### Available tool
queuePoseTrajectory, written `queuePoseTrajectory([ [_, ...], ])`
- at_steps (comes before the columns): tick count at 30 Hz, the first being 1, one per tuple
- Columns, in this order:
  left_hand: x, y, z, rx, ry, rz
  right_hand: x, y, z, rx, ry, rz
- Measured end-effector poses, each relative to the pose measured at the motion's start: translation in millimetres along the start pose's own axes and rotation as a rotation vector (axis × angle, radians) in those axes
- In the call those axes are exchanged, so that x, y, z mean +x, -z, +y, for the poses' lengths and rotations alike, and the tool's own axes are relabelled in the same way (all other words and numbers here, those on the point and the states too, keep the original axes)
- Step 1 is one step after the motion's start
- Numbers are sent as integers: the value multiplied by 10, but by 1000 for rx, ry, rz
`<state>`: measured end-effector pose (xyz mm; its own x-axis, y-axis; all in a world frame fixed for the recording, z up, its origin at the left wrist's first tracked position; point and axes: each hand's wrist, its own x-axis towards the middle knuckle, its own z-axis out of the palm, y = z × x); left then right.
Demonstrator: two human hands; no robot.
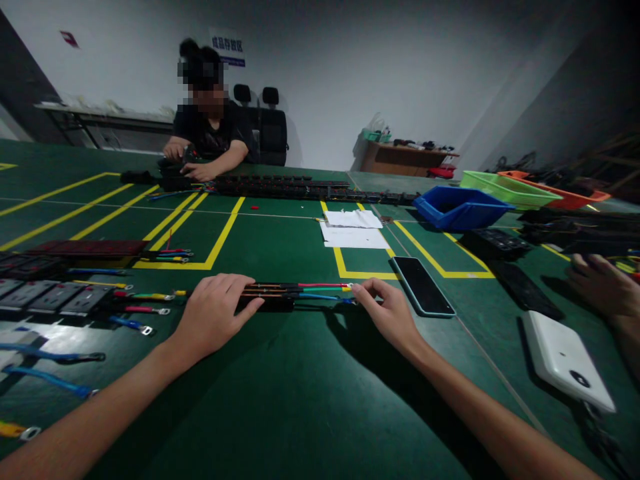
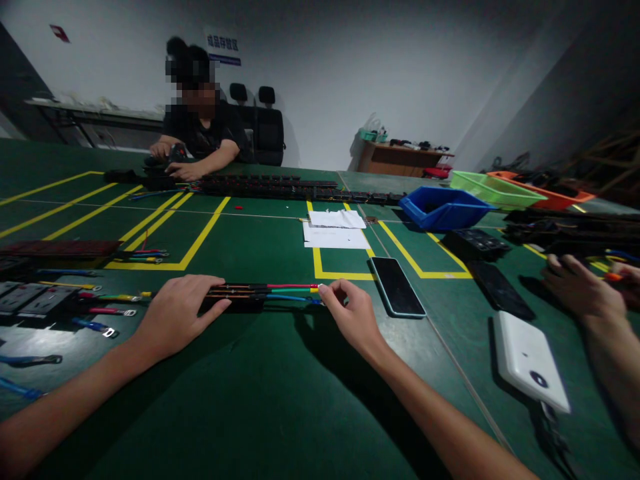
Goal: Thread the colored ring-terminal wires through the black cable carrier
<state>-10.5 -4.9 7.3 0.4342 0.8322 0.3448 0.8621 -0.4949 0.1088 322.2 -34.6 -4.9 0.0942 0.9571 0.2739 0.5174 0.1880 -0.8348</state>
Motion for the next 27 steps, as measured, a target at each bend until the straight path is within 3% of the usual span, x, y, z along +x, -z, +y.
queuePoseTrajectory([
  [4, 8, -12, -5, 9, -11, 8, -10, -68, -28, 89, -5, 53],
  [13, 8, -26, -23, 9, -7, 8, 30, -169, 22, 31, 1, 44],
  [23, 8, 0, -5, -28, 4, 25, 44, -18, 51, -304, -54, 8],
  [27, 3, -13, -9, -20, -12, 34, 46, -24, 59, -319, 23, -45],
])
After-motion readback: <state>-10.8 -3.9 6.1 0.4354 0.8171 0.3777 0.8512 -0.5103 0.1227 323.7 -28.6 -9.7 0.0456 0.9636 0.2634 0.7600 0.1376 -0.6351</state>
